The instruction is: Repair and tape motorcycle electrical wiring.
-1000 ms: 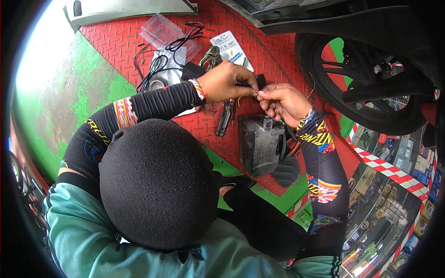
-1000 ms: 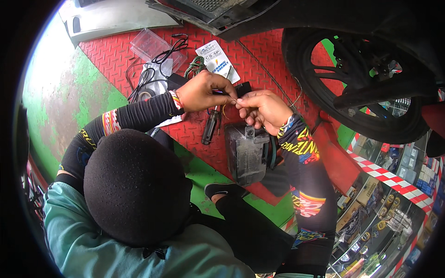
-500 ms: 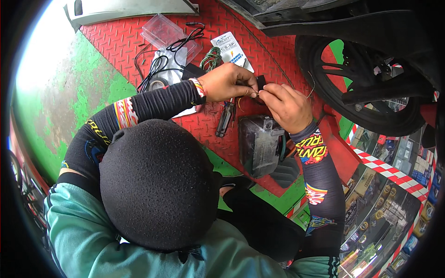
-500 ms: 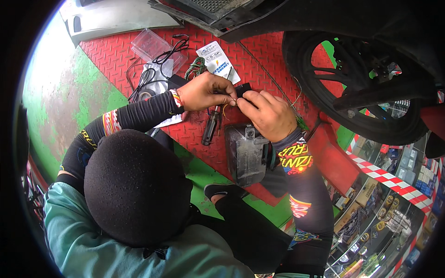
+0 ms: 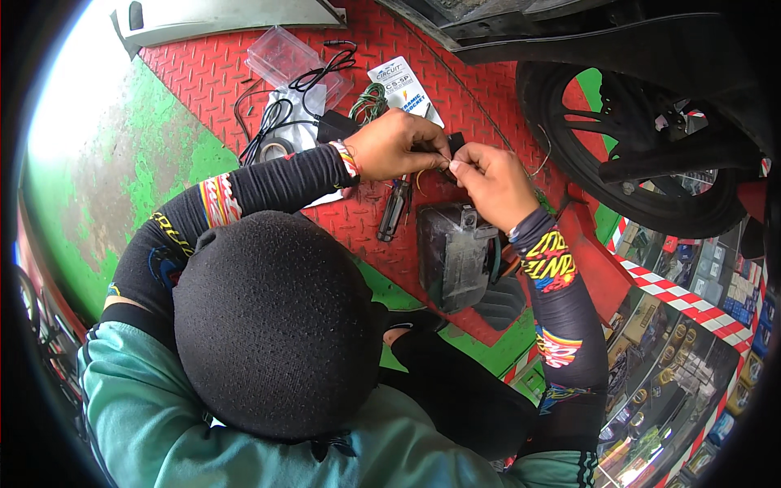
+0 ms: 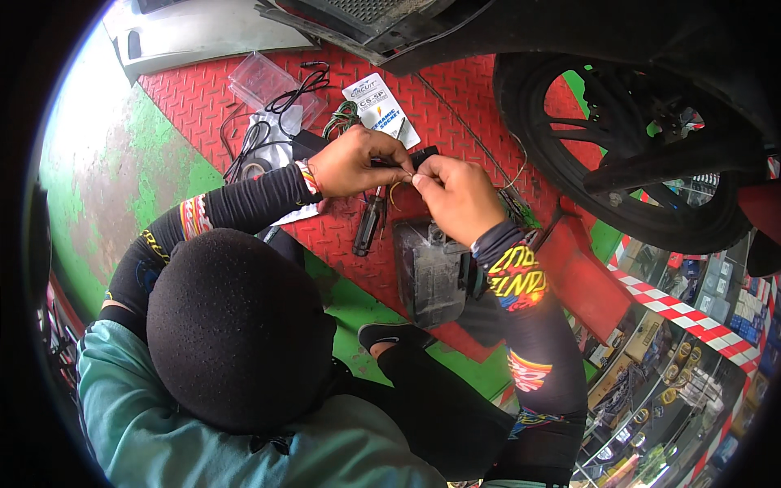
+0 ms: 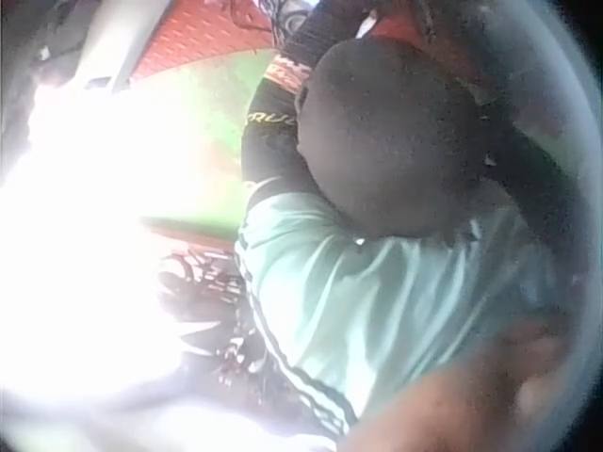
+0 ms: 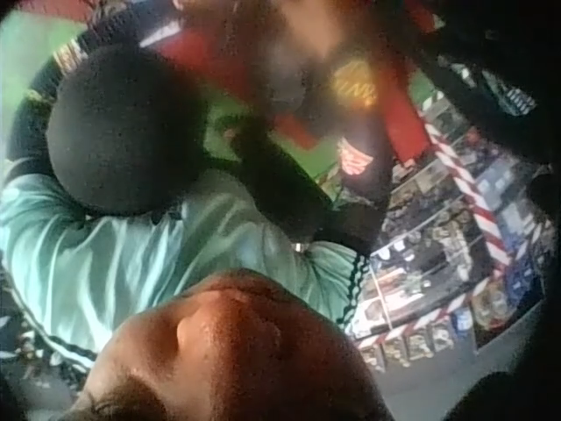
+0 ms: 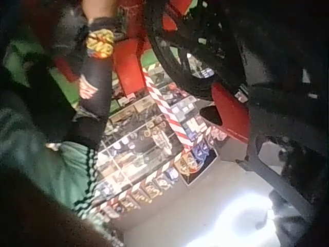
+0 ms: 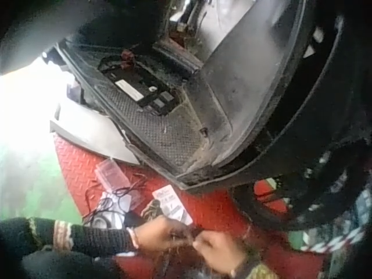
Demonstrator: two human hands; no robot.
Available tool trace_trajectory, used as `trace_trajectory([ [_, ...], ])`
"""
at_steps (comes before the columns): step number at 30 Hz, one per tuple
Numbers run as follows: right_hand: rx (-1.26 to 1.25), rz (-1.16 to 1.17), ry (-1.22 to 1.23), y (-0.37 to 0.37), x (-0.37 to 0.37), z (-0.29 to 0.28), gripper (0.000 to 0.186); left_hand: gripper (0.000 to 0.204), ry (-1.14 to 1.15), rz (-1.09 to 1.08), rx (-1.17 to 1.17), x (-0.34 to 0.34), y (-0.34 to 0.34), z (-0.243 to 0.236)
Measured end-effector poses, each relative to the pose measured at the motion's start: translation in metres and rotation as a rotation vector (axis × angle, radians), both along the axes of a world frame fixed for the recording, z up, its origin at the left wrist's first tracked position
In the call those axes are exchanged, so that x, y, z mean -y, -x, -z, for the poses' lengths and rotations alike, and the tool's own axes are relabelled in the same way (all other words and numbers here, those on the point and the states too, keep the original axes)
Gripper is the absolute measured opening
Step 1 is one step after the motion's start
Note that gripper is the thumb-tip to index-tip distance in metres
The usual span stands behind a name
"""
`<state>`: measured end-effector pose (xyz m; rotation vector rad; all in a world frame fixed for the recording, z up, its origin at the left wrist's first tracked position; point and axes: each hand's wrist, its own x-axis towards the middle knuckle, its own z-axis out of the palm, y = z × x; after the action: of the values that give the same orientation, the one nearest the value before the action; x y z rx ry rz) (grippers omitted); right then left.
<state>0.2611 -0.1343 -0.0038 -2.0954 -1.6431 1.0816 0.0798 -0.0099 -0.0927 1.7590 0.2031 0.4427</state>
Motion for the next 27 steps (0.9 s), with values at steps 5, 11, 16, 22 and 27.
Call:
trace_trajectory([
  [5, -0.753, 0.586, 0.487, -0.009, -0.001, -0.01, 0.019, 0.015, 0.021, 0.023, 0.032, 0.002, -0.004, -0.003],
  [11, 0.037, 0.053, 0.035, -0.01, 0.005, -0.008, 0.022, 0.014, 0.14, 0.037, -0.008, 0.001, 0.001, 0.001],
  [16, 0.463, -0.419, -0.576, -0.012, 0.013, -0.002, 0.024, 0.014, 0.156, 0.068, -0.047, -0.001, 0.0, -0.005],
  [22, 0.515, -0.522, -0.651, -0.009, 0.012, 0.003, 0.02, 0.014, 0.191, 0.07, -0.033, -0.001, -0.001, -0.001],
  [27, 0.285, -0.182, -0.327, -0.002, 0.008, 0.01, 0.012, 0.014, 0.152, 0.022, -0.067, 0.0, -0.001, -0.006],
])
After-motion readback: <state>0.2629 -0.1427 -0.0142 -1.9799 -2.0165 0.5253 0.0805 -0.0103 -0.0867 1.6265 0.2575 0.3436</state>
